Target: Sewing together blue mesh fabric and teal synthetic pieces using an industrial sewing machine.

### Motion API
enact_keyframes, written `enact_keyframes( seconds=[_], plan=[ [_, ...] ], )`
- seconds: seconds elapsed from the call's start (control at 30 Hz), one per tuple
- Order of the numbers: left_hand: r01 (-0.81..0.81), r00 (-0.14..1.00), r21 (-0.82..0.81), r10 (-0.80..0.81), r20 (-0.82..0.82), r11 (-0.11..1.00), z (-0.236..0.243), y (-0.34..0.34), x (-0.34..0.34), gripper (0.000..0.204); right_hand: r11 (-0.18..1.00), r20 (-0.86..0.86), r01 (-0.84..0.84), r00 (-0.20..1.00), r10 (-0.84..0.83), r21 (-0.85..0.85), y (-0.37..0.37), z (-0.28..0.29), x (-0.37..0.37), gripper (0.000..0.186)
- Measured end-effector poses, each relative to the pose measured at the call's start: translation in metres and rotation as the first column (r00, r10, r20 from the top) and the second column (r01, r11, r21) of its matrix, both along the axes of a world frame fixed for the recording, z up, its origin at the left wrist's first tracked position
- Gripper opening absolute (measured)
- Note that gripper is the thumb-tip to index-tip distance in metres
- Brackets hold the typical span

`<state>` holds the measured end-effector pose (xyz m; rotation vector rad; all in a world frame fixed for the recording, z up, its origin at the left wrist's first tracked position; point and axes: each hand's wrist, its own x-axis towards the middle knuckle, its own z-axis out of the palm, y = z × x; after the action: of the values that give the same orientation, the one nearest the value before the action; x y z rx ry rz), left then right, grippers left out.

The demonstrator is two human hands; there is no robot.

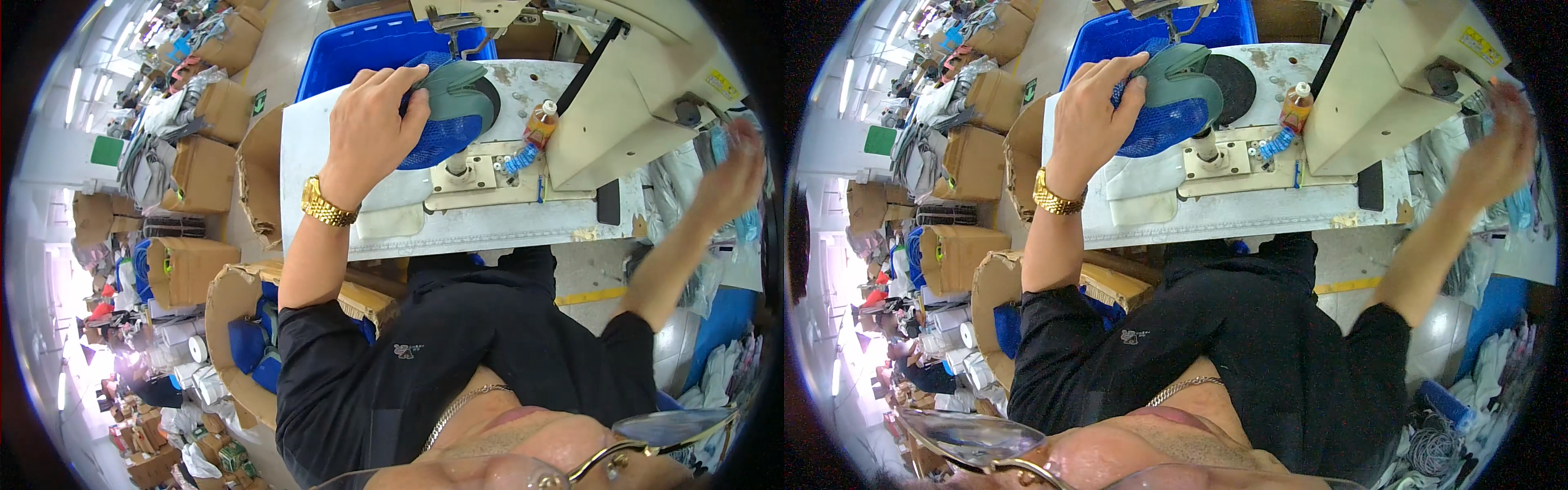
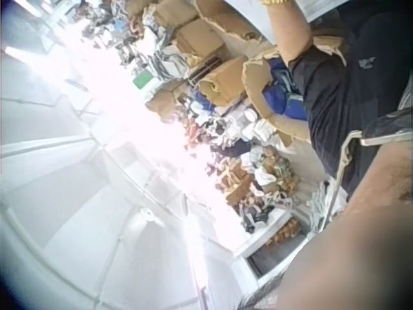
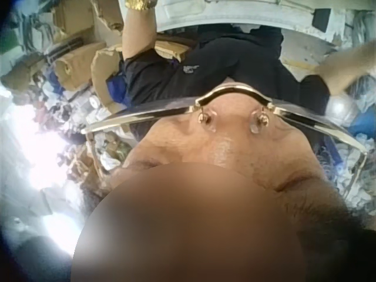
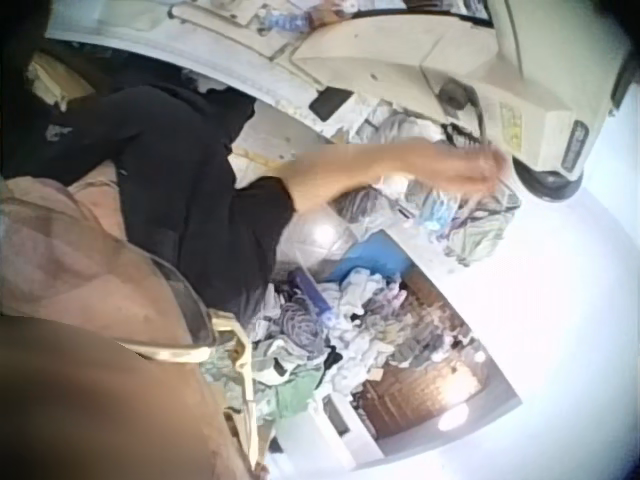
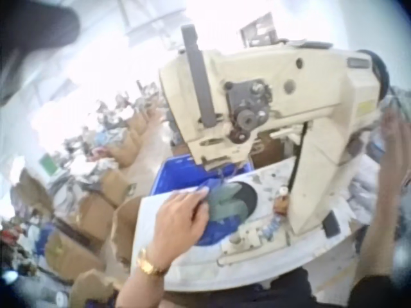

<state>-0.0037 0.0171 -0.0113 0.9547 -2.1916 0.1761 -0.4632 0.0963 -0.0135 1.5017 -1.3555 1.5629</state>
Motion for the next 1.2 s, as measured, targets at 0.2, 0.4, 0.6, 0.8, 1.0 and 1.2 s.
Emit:
enact_keyframes(
  seconds=[0.2,0.4,0.6,0.8,1.0,1.2],
  plan=[
    [-0.012,1.0,0.591,0.003,0.016,0.807,0.008,-0.013,0.002,0.027,0.504,0.581,-0.779,0.62,0.528,0.373,-0.055,-0.058,0.254,0.046],
    [0.313,0.906,0.331,-0.175,-0.384,0.89,-0.011,-0.037,-0.007,0.04,0.499,0.454,-0.745,0.666,0.592,0.442,-0.076,-0.054,0.261,0.051],
    [0.204,0.934,0.159,-0.144,-0.326,0.966,-0.028,-0.011,-0.017,0.039,0.321,0.617,-0.905,0.424,0.663,0.277,-0.08,-0.062,0.254,0.053],
    [0.33,0.824,0.316,-0.108,-0.557,0.889,-0.029,-0.036,-0.019,0.027,0.252,0.695,-0.926,0.378,0.612,0.282,-0.097,-0.054,0.258,0.054],
    [0.177,0.897,0.128,-0.106,-0.43,0.976,-0.03,-0.018,-0.024,0.028,0.352,0.57,-0.906,0.421,0.705,0.233,-0.093,-0.059,0.255,0.049],
    [0.121,0.917,0.104,-0.071,-0.392,0.987,-0.027,-0.012,-0.03,0.026,0.383,0.666,-0.917,0.356,0.655,0.113,-0.103,-0.041,0.264,0.029]
  ],
)
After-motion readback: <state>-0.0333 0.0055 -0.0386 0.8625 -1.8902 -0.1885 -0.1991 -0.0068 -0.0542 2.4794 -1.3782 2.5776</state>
